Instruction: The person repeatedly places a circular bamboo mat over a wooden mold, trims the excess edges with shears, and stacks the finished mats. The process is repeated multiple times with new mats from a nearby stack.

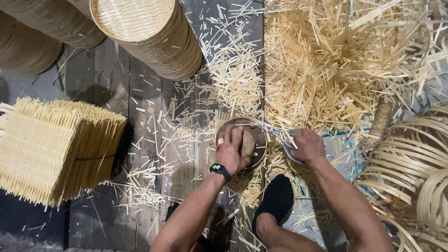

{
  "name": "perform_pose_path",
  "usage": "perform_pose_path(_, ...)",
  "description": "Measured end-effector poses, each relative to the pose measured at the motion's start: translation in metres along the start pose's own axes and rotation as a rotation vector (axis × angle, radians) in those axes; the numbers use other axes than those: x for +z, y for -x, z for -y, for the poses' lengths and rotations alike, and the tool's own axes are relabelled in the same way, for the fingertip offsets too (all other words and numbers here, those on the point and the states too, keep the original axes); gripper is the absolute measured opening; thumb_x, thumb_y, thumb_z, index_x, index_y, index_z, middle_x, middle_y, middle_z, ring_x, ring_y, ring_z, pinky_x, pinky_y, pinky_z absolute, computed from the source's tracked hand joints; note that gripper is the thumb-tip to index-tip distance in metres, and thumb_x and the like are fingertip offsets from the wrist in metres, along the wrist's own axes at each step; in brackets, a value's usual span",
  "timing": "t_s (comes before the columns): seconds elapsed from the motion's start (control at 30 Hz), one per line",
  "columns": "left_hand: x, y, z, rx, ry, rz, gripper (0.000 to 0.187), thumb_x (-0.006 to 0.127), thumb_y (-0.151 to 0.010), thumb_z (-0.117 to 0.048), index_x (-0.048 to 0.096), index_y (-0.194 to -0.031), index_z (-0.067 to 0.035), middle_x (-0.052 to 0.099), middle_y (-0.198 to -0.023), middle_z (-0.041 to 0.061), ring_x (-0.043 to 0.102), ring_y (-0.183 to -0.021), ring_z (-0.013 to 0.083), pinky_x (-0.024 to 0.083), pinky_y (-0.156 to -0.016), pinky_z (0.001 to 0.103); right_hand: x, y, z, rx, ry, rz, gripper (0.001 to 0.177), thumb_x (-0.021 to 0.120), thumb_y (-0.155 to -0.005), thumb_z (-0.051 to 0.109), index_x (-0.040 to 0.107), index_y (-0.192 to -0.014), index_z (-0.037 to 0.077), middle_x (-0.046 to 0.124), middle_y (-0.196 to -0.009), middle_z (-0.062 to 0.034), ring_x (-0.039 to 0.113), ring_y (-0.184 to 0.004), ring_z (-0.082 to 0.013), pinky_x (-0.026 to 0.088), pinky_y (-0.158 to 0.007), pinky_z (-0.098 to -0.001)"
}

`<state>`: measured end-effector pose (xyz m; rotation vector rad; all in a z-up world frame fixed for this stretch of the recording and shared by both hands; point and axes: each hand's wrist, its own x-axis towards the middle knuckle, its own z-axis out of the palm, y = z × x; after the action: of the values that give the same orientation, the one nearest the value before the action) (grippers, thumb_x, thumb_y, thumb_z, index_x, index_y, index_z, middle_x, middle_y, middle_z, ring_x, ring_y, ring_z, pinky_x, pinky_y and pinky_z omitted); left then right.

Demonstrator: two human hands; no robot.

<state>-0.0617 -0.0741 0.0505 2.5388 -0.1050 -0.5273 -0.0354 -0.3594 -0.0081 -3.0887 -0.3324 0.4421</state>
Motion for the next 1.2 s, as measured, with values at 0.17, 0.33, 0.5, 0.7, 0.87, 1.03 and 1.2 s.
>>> perform_pose_path(0.17, -0.013, -0.003, -0.011, 0.102, -0.075, 0.023, 0.116, 0.096, -0.060, -0.031, 0.033, -0.157, -0.018, 0.023, -0.156, 0.027, 0.032, -0.139, 0.0537, 0.045, -0.106, 0.057, -0.013, 0.002, 0.003, -0.043, 0.181, 0.020, 0.064, 0.074, -0.073, 0.057, 0.064, -0.103, 0.001, 0.062, -0.094, -0.0160, 0.063, -0.087, -0.0277, 0.056, -0.080, -0.0397)
perform_pose_path(0.33, -0.008, 0.000, -0.004, 0.034, 0.036, 0.012, 0.120, 0.094, -0.057, -0.032, 0.029, -0.156, -0.019, 0.020, -0.162, 0.024, 0.036, -0.139, 0.0492, 0.047, -0.104, 0.057, -0.026, 0.006, 0.009, 0.080, -0.087, 0.205, 0.037, 0.061, -0.095, 0.044, 0.068, -0.112, 0.012, 0.066, -0.100, -0.0118, 0.065, -0.096, -0.0259, 0.056, -0.085, -0.0414)
perform_pose_path(0.5, 0.009, 0.001, -0.004, -0.055, 0.114, -0.056, 0.119, 0.093, -0.065, -0.037, 0.027, -0.162, -0.018, 0.023, -0.163, 0.027, 0.048, -0.130, 0.0495, 0.054, -0.103, 0.055, -0.026, 0.005, 0.009, -0.076, -0.072, -0.098, 0.055, 0.076, -0.070, 0.045, 0.068, -0.108, 0.005, 0.064, -0.098, -0.0180, 0.062, -0.091, -0.0323, 0.053, -0.083, -0.0458)
perform_pose_path(0.7, 0.006, -0.001, -0.008, -0.027, -0.060, -0.053, 0.122, 0.097, -0.055, -0.034, 0.031, -0.155, -0.018, 0.026, -0.158, 0.022, 0.047, -0.132, 0.0488, 0.054, -0.096, 0.052, -0.010, 0.001, 0.000, 0.051, -0.104, 0.156, 0.032, 0.066, -0.091, 0.029, 0.067, -0.116, 0.010, 0.065, -0.108, -0.0138, 0.063, -0.104, -0.0278, 0.054, -0.090, -0.0447)
perform_pose_path(0.87, 0.010, 0.003, -0.019, -0.177, 0.236, -0.119, 0.119, 0.091, -0.066, -0.034, 0.027, -0.164, -0.016, 0.024, -0.164, 0.028, 0.049, -0.127, 0.0463, 0.051, -0.106, 0.050, -0.006, 0.001, -0.006, -0.068, -0.120, -0.039, 0.060, 0.079, -0.064, 0.037, 0.068, -0.119, 0.016, 0.062, -0.111, -0.0206, 0.062, -0.100, -0.0357, 0.053, -0.076, -0.0492)
perform_pose_path(1.03, 0.009, 0.002, -0.009, 0.072, -0.040, -0.034, 0.118, 0.096, -0.055, -0.023, 0.035, -0.156, -0.019, 0.031, -0.156, 0.024, 0.036, -0.138, 0.0486, 0.044, -0.111, 0.053, -0.013, 0.001, -0.001, 0.053, -0.030, 0.272, 0.051, 0.064, -0.089, 0.052, 0.061, -0.122, 0.013, 0.062, -0.105, -0.0164, 0.062, -0.102, -0.0278, 0.054, -0.089, -0.0435)
perform_pose_path(1.2, 0.020, 0.003, -0.007, -0.084, 0.202, -0.080, 0.114, 0.092, -0.061, -0.024, 0.032, -0.158, -0.019, 0.026, -0.161, 0.025, 0.038, -0.137, 0.0489, 0.045, -0.108, 0.055, -0.017, 0.001, 0.001, 0.039, -0.042, 0.206, 0.043, 0.064, -0.084, 0.044, 0.063, -0.109, 0.009, 0.061, -0.104, -0.0126, 0.060, -0.100, -0.0250, 0.053, -0.090, -0.0427)
